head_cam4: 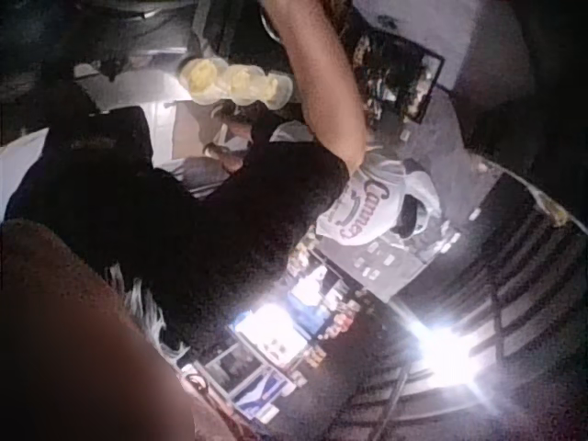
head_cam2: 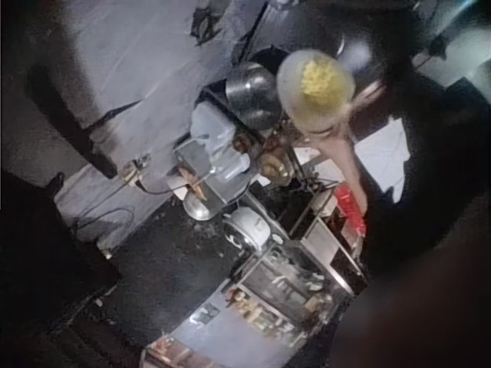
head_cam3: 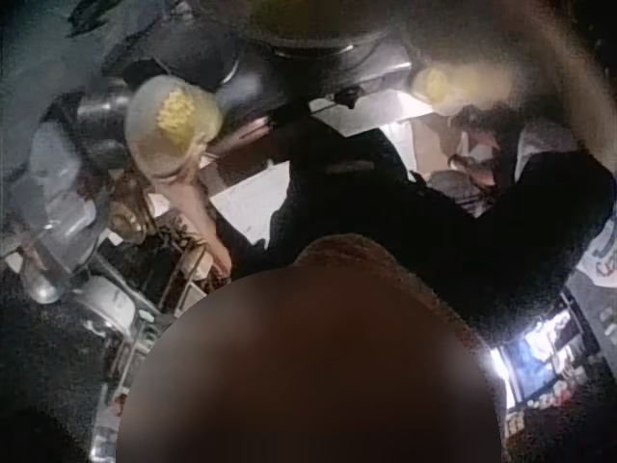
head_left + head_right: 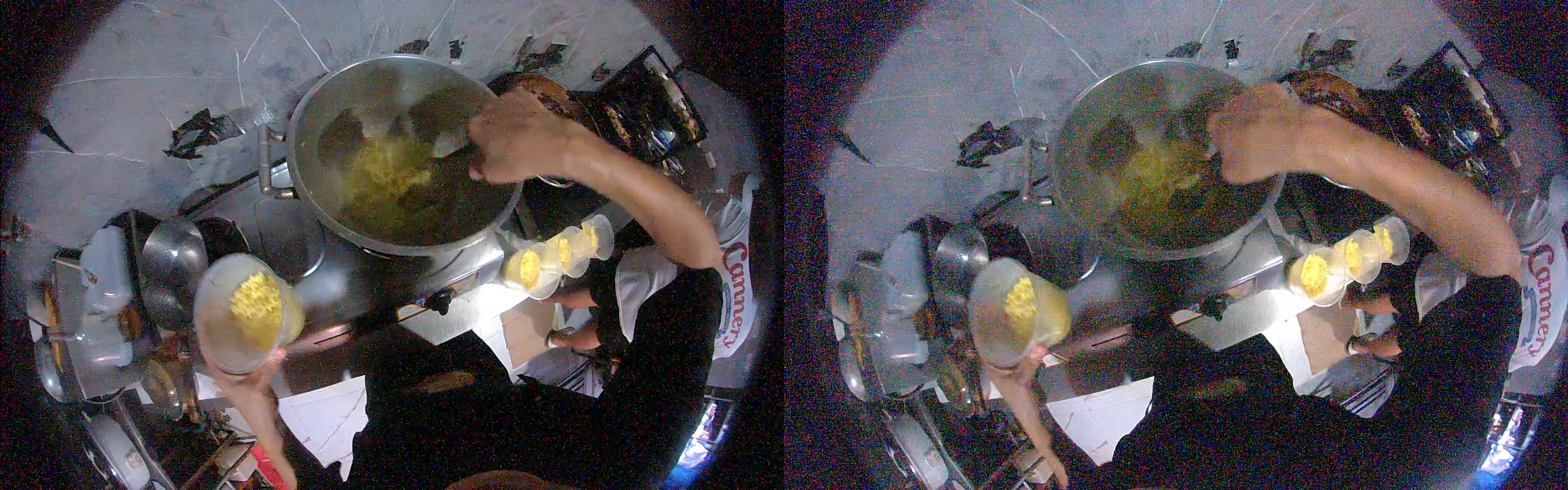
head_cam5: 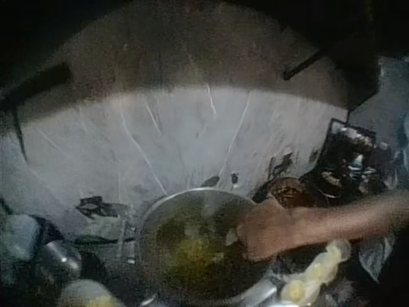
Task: The person transfers cooked noodles from a pot into several plastic bowls using tongs. Then the person adds fried meatballs and fried chicken pieces to each bowl from metal trays, arranging the toppings before placing the bowls on the counter.
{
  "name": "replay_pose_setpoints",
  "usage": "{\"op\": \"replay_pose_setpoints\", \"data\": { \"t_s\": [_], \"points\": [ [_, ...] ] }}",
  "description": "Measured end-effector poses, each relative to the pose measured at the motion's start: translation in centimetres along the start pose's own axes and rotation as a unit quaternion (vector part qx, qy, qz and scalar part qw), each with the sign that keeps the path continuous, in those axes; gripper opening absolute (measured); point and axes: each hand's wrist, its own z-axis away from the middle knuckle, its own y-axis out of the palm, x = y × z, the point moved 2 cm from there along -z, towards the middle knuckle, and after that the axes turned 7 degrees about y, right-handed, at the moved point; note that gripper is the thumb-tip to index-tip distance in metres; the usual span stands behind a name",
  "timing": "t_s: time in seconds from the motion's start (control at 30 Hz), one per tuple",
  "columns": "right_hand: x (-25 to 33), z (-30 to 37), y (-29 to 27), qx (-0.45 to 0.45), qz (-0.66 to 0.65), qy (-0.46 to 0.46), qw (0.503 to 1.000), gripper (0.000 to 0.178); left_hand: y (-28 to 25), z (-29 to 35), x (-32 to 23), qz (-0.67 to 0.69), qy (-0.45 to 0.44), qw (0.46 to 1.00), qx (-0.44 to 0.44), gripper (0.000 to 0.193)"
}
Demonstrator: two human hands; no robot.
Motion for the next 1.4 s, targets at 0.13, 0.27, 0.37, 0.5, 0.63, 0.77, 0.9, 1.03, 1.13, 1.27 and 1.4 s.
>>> {"op": "replay_pose_setpoints", "data": {
  "t_s": [0.13, 0.27, 0.37, 0.5, 0.63, 0.77, 0.9, 1.03, 1.13, 1.27, 1.4],
  "points": [
    [2.1, 1.7, 0.4, -0.015, -0.053, -0.007, 0.998, 0.021, 1.8, 0.8, 3.3, 0.01, 0.042, 0.999, 0.015, 0.107],
    [1.9, 1.1, 0.5, -0.035, -0.064, -0.001, 0.997, 0.015, 2.4, 0.8, 5.1, 0.022, 0.073, 0.997, 0.018, 0.107],
    [0.6, 0.3, 0.3, -0.112, -0.077, -0.005, 0.991, 0.016, 2.9, 0.8, 4.8, 0.02, 0.048, 0.999, 0.014, 0.108],
    [0.0, -0.9, -1.2, -0.128, -0.082, -0.008, 0.988, 0.023, 2.9, 0.7, 4.9, 0.002, 0.036, 0.999, 0.01, 0.108],
    [-2.3, -3.4, -2.3, -0.082, 0.028, 0.031, 0.996, 0.032, 3.0, 0.9, 5.7, 0.026, 0.002, 1.0, -0.001, 0.105],
    [-4.0, -5.5, -2.3, 0.04, -0.032, 0.107, 0.993, 0.039, 3.5, 1.0, 5.5, 0.025, -0.013, 1.0, -0.01, 0.104],
    [-3.6, -6.8, 0.4, 0.054, -0.084, 0.089, 0.991, 0.046, 3.6, 0.9, 5.5, 0.019, 0.01, 1.0, 0.004, 0.105],
    [-1.8, -5.6, 1.5, 0.02, -0.081, 0.015, 0.996, 0.05, 3.3, 1.2, 7.1, 0.03, 0.03, 0.999, 0.007, 0.105],
    [0.7, -3.0, 1.6, -0.002, -0.025, -0.037, 0.999, 0.032, 3.4, 1.6, 7.8, 0.007, 0.021, 1.0, 0.007, 0.106],
    [2.8, -2.0, 4.6, -0.141, -0.085, -0.046, 0.985, 0.014, 4.6, 1.7, 8.5, 0.02, 0.041, 0.998, 0.03, 0.107],
    [2.6, -1.3, 3.7, -0.095, -0.059, -0.013, 0.994, 0.014, 6.0, 2.5, 8.9, 0.115, -0.035, 0.992, 0.025, 0.107]
  ]
}}
